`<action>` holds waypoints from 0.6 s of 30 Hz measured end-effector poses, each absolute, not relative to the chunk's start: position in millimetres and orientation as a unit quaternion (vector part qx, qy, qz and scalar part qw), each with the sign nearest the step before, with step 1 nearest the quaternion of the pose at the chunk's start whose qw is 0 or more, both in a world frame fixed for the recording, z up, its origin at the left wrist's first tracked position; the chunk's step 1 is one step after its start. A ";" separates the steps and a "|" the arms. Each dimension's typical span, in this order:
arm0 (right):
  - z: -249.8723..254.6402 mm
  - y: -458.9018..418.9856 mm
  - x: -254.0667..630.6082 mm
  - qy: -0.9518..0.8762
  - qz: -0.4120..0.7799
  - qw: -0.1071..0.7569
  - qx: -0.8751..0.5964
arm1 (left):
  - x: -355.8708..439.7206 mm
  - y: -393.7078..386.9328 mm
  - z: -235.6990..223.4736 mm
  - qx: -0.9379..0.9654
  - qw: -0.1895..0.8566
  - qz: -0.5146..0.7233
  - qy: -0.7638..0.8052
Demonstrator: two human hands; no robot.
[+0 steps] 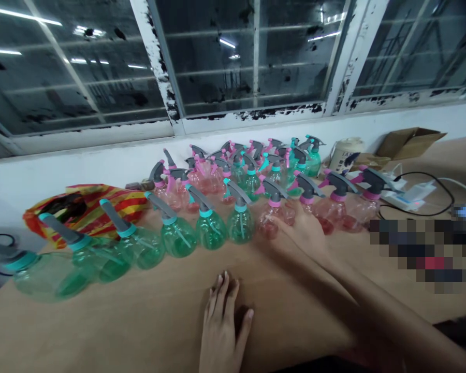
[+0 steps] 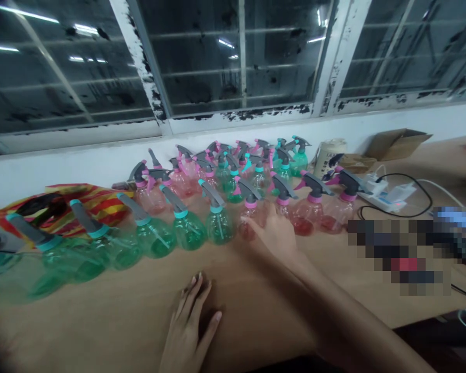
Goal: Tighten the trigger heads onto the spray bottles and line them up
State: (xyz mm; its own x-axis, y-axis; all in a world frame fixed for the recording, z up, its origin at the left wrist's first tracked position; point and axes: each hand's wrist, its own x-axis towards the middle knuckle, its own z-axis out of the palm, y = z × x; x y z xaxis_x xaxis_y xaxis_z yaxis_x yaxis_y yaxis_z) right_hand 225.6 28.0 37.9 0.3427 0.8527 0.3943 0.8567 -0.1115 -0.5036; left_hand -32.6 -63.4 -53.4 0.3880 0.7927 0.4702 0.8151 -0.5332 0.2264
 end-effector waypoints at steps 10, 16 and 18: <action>28.3 40.7 224.7 -0.574 0.002 0.380 -0.725 | -33.7 -63.9 -52.0 -0.838 0.009 -0.258 -0.480; 28.2 39.9 222.7 -0.560 -0.007 0.394 -0.729 | -34.5 -63.8 -50.8 -0.839 0.019 -0.254 -0.481; 27.3 40.7 222.4 -0.560 -0.011 0.394 -0.729 | -34.7 -63.5 -50.2 -0.841 0.024 -0.251 -0.479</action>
